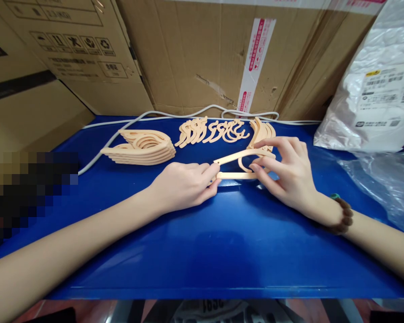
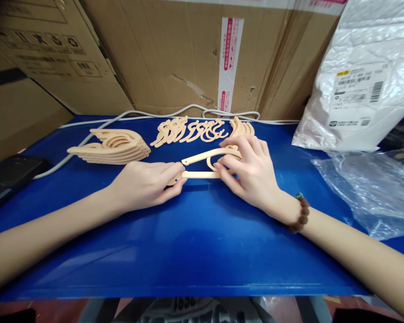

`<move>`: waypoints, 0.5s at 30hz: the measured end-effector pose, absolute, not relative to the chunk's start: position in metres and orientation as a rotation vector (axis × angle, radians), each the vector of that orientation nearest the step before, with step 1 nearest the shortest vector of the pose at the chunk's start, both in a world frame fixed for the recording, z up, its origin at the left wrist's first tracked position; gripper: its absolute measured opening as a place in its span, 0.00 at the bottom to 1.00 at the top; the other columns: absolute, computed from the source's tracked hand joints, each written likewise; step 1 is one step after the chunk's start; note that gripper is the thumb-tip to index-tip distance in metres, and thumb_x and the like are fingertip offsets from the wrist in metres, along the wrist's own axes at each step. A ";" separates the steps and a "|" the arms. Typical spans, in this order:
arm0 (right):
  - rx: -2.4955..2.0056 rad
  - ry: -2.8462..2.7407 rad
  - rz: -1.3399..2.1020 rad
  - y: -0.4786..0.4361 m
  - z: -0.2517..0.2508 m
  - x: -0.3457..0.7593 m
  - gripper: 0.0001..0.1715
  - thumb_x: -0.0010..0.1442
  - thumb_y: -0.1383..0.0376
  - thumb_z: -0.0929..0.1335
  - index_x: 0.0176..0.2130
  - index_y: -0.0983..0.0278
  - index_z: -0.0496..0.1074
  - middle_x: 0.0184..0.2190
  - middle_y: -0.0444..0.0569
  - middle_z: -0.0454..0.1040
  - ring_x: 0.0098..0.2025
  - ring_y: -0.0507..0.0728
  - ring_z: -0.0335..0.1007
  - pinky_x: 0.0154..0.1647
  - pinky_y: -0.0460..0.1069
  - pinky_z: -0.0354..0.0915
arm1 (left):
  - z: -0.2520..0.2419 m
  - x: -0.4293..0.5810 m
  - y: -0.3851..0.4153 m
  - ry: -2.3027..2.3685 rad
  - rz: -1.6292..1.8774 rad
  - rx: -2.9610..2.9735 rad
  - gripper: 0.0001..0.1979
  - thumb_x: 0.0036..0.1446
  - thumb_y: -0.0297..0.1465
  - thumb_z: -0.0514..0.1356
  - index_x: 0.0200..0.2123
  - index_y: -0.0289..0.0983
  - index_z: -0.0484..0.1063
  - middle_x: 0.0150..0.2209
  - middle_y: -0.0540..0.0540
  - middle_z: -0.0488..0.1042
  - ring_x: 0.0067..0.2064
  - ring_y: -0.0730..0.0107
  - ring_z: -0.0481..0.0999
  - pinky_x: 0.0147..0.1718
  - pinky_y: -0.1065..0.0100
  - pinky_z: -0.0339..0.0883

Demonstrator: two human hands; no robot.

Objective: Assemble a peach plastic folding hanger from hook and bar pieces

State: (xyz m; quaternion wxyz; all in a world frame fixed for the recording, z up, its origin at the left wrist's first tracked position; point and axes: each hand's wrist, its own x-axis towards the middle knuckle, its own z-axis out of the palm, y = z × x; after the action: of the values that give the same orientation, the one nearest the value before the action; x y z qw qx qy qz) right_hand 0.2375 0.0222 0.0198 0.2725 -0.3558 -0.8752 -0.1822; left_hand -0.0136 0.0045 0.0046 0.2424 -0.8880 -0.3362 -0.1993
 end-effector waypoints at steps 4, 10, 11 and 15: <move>-0.987 -2.393 -0.405 0.027 0.017 0.238 0.12 0.65 0.62 0.65 0.35 0.61 0.77 0.52 0.54 0.71 0.51 0.63 0.64 0.47 0.59 0.59 | 0.005 -0.014 0.005 -0.908 -0.576 -2.436 0.08 0.62 0.31 0.52 0.31 0.36 0.67 0.22 0.52 0.73 0.22 0.72 0.74 0.18 0.69 0.49; -1.005 -2.466 -0.299 0.030 0.015 0.238 0.14 0.67 0.62 0.63 0.38 0.62 0.77 0.49 0.54 0.73 0.47 0.61 0.67 0.49 0.58 0.57 | 0.007 -0.015 0.005 -0.884 -0.618 -2.558 0.07 0.59 0.30 0.52 0.30 0.37 0.67 0.22 0.53 0.73 0.22 0.74 0.72 0.18 0.69 0.51; -1.005 -2.470 -0.300 0.030 0.015 0.238 0.14 0.67 0.62 0.63 0.39 0.62 0.77 0.48 0.54 0.74 0.46 0.60 0.67 0.48 0.58 0.57 | 0.007 -0.015 0.005 -0.881 -0.613 -2.575 0.07 0.58 0.30 0.52 0.30 0.37 0.67 0.22 0.53 0.72 0.22 0.73 0.72 0.18 0.69 0.51; -1.005 -2.482 -0.319 0.031 0.013 0.238 0.13 0.67 0.61 0.63 0.40 0.62 0.76 0.44 0.53 0.74 0.45 0.59 0.67 0.47 0.56 0.57 | 0.007 -0.018 0.006 -0.842 -0.560 -2.664 0.05 0.55 0.29 0.52 0.28 0.37 0.65 0.21 0.53 0.71 0.21 0.73 0.70 0.19 0.69 0.50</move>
State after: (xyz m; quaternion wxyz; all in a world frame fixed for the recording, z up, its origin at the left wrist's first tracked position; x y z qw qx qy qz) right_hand 0.2385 0.0307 0.0130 0.2207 -0.3633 -0.8977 -0.1155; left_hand -0.0177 0.0058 0.0075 0.1455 -0.9249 -0.2923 -0.1946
